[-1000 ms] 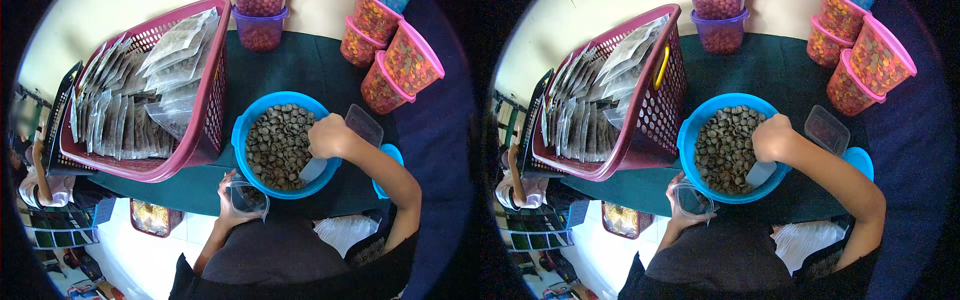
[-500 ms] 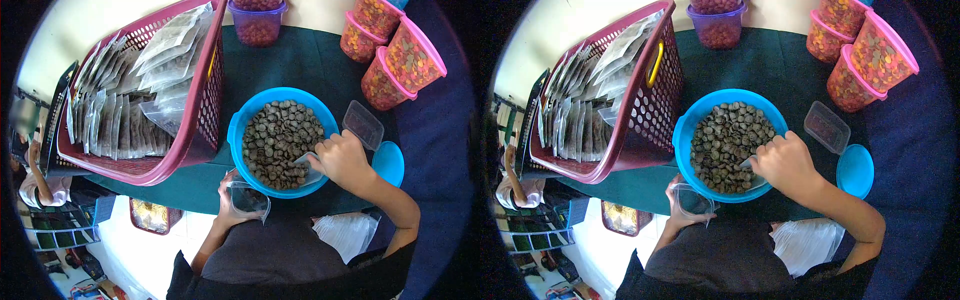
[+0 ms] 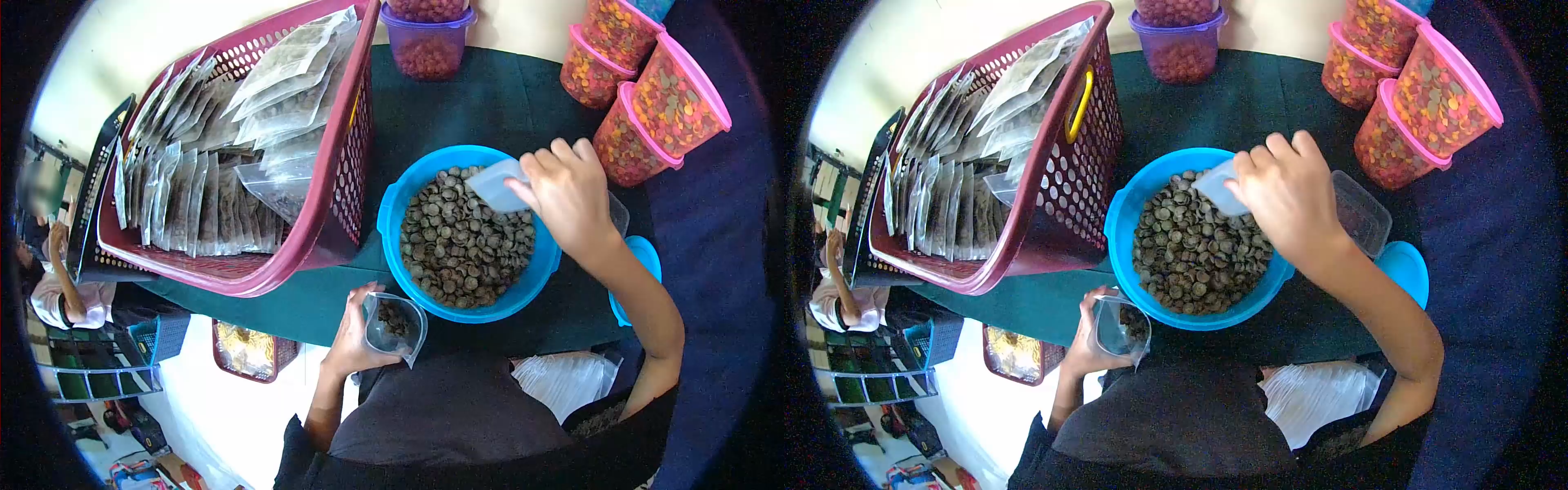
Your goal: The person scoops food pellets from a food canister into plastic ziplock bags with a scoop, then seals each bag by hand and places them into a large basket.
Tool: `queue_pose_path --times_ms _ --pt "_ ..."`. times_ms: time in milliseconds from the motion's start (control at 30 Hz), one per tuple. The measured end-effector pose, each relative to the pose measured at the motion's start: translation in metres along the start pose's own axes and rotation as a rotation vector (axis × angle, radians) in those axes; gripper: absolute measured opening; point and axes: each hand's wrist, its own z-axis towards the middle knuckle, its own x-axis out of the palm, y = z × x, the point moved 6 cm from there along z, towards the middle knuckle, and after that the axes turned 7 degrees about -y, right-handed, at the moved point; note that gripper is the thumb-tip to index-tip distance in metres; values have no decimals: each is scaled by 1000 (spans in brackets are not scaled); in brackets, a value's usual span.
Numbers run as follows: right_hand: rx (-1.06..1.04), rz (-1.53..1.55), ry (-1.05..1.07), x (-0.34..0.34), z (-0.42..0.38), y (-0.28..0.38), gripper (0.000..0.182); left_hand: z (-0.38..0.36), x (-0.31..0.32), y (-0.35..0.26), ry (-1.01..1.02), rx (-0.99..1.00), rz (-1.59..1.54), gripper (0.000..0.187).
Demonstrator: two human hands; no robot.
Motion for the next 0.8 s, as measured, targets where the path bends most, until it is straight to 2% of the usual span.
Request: queue_pose_path --times_ms 167,300,367,400,467,567,667,800 --pt "-25 -52 -79 26 8 -1 20 7 -1 -21 -25 130 -4 110" --pt "-60 6 -144 34 2 11 19 4 9 -18 -76 98 3 116" --pt "-74 12 -118 32 -10 22 17 -3 16 -5 -145 12 -126 128" --pt "-75 29 -149 27 -14 25 16 -4 20 -2 -144 14 -128 128" --pt "-81 65 -129 20 -21 31 14 -7 20 -5 -227 121 -160 137" --pt "-113 154 -107 11 -30 44 3 -4 18 -21 -252 160 -119 140" --pt "-142 111 -88 5 -31 50 7 -1 18 -29 -309 244 -164 138" --pt "-78 161 -88 -1 -17 32 16 3 15 -41 -313 291 -153 137"
